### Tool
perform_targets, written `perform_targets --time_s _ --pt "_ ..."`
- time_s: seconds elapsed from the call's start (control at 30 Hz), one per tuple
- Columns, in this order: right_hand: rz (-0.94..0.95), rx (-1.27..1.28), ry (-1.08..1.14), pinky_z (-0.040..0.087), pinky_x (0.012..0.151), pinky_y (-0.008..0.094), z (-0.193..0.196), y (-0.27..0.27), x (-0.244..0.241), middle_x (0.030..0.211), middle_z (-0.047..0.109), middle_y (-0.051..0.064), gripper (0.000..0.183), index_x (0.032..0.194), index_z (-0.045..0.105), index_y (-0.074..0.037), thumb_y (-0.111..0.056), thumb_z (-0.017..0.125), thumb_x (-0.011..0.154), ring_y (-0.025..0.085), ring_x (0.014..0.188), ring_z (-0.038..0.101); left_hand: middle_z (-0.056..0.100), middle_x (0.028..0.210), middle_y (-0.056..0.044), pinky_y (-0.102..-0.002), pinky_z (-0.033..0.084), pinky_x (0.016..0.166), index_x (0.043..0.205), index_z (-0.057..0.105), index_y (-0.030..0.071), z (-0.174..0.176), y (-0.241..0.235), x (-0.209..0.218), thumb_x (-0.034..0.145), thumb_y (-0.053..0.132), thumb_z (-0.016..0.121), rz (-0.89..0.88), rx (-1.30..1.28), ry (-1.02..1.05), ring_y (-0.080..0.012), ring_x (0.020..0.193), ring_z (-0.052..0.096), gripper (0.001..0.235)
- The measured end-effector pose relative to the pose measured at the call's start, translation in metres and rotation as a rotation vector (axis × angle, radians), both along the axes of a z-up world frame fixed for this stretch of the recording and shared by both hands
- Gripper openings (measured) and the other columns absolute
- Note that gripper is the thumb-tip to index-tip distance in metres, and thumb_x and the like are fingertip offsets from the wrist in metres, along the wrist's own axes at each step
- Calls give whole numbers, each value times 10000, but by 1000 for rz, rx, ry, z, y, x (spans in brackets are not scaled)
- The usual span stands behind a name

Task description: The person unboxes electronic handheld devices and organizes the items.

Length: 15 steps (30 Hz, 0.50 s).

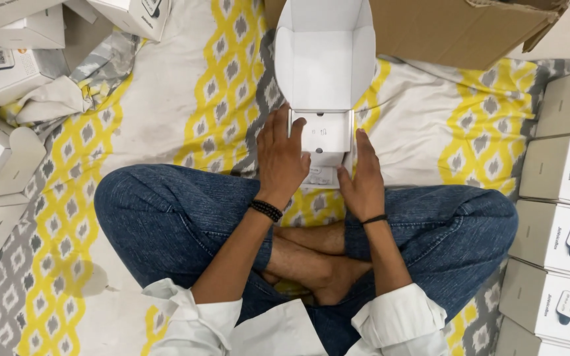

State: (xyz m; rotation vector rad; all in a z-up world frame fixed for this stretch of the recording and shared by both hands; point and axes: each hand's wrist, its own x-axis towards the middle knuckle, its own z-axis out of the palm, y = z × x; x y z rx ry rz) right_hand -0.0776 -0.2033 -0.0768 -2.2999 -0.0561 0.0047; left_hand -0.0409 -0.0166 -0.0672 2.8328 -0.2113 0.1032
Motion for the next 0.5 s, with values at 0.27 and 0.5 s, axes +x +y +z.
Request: perform_targets --time_s 0.27,0.5 --pt "-140 772 261 339 1199 440 25 -15 109 1581 448 177 837 1560 378 -24 -632 447 988 280 1472 408 244 1629 -240 -490 291 1225 1604 170 17 -4 32 77 909 671 602 225 -1063 215 -356 1526 263 1048" --pt "-8 946 325 384 1190 381 36 -18 126 1496 551 105 921 1550 377 -48 -753 313 962 217 1398 524 343 1644 -235 -431 277 1249 1626 180 0 14 45 87 871 873 326 59 -1367 556 -315 1524 351 1164"
